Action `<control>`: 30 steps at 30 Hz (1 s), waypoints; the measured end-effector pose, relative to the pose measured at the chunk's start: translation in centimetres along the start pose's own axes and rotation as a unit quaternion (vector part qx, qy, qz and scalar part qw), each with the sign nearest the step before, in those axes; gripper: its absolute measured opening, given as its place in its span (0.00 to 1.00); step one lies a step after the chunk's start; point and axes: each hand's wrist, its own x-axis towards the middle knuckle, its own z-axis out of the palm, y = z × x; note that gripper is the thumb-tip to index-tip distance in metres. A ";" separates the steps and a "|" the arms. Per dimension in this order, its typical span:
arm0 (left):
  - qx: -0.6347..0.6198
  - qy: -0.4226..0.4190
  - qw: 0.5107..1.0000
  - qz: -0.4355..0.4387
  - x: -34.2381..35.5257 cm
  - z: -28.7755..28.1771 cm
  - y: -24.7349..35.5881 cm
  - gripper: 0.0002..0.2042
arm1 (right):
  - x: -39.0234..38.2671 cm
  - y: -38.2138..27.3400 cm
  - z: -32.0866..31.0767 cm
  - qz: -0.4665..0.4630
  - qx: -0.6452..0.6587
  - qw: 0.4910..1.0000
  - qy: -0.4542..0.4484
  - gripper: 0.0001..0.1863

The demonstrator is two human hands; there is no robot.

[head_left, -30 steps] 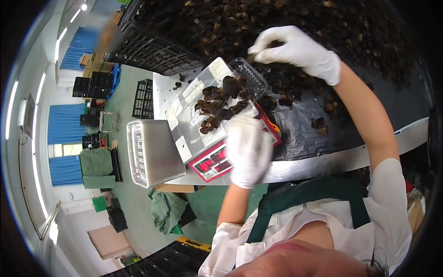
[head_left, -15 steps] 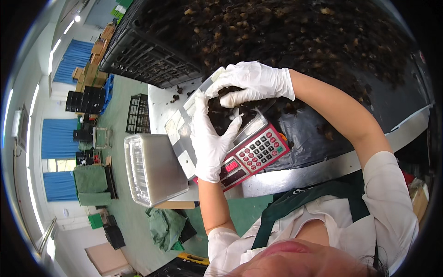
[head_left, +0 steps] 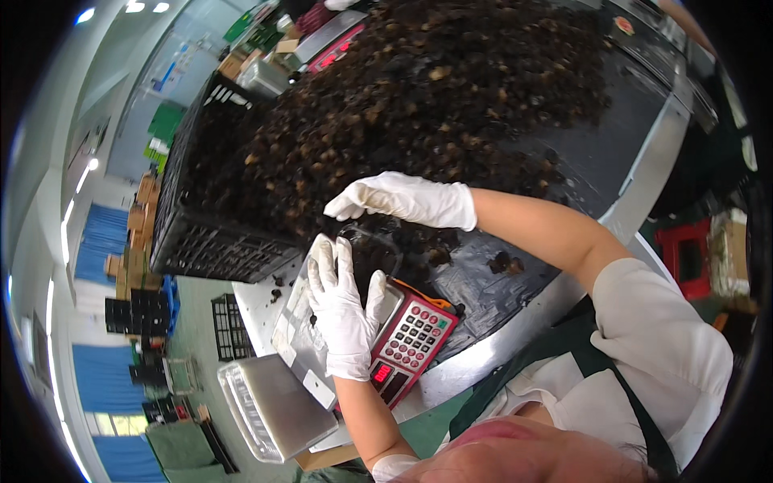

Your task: The person weighs dried black fungus on a digital scale, adjusting the quantity by hand to reach a target weight. They then transfer the weighed portion into a clear plastic container and place it into a larger white bin. The process is repeated continuously with a large pile of fungus on the table.

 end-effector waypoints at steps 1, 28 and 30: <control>0.033 -0.042 0.998 -0.015 0.2 0.3 0.3 0.31 | -1.5 -0.7 -1.6 -0.017 -0.048 0.998 0.023 0.40; -0.255 0.035 0.965 0.060 -9.1 10.1 17.0 0.24 | -23.1 2.8 -5.0 0.028 -0.668 0.743 0.019 0.26; -0.256 0.055 0.964 0.048 -8.7 10.7 16.9 0.24 | -24.2 2.8 -5.2 0.001 -0.660 0.747 0.075 0.17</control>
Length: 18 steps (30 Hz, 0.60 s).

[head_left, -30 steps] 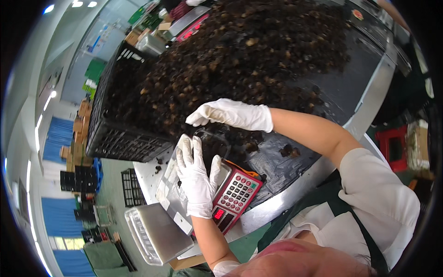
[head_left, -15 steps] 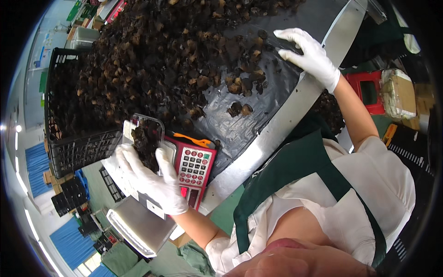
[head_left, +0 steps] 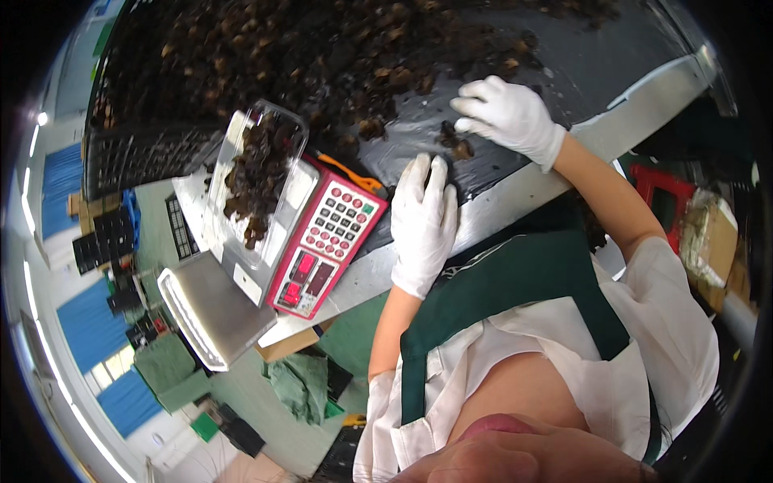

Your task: The person weighs dried black fungus on a digital scale, adjusting the quantity by hand to reach a target weight. They then transfer the weighed portion into a clear plastic container and place it into a larger white bin. The process is repeated continuously with a large pile of fungus on the table.

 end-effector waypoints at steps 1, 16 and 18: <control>-0.003 0.010 1.000 0.005 0.6 0.2 -0.3 0.24 | -0.3 0.0 0.0 0.005 -0.014 1.000 0.026 0.14; 0.033 -0.076 0.995 0.061 4.9 2.7 -0.7 0.22 | -2.0 3.7 -7.0 0.376 0.426 0.800 0.191 0.11; 0.002 -0.075 0.997 0.029 4.9 3.9 -0.9 0.16 | -2.7 4.6 -7.3 0.386 0.434 0.788 0.203 0.11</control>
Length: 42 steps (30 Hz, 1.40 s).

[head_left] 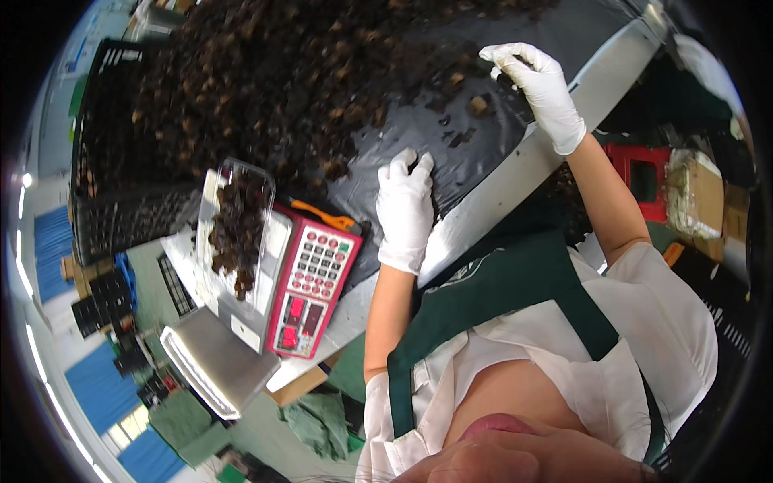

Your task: The person weighs dried black fungus on a digital scale, adjusting the quantity by hand to reach a target weight. They then transfer the weighed portion into a clear plastic container and place it into a larger white bin. The process is repeated continuously with a large pile of fungus on the table.

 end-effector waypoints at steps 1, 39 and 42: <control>-0.007 0.004 1.000 -0.007 0.1 0.5 0.1 0.14 | -0.2 -0.3 -0.9 -0.007 -0.033 0.999 0.010 0.10; -0.033 0.121 0.988 0.093 15.4 5.3 0.5 0.09 | -0.2 3.5 -4.0 -0.030 -0.210 0.976 0.037 0.09; -0.297 0.311 0.902 0.032 15.6 4.9 0.3 0.12 | 0.7 5.2 -4.5 -0.010 -0.195 0.981 0.006 0.10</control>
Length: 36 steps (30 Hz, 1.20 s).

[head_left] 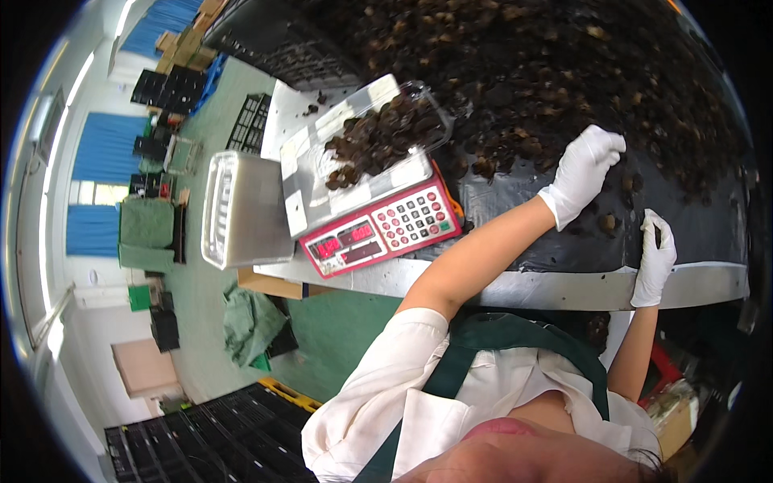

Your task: The person weighs dried black fungus on a digital scale, adjusting the quantity by hand to reach a target weight. They then transfer the weighed portion into a clear plastic container and place it into a larger white bin. The process is repeated continuously with a large pile of fungus on the table.

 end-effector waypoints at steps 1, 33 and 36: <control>-0.066 0.028 0.994 -0.085 0.3 -0.5 -0.3 0.11 | 0.4 0.6 0.0 0.004 0.002 1.000 -0.010 0.11; 0.325 0.012 0.937 -0.130 -2.7 -36.9 9.0 0.34 | -3.0 -30.9 36.9 -0.589 0.022 0.775 -0.228 0.21; 0.302 0.052 0.937 -0.167 -3.5 -35.2 9.6 0.37 | -4.3 -28.8 39.9 -0.615 -0.060 0.744 -0.253 0.23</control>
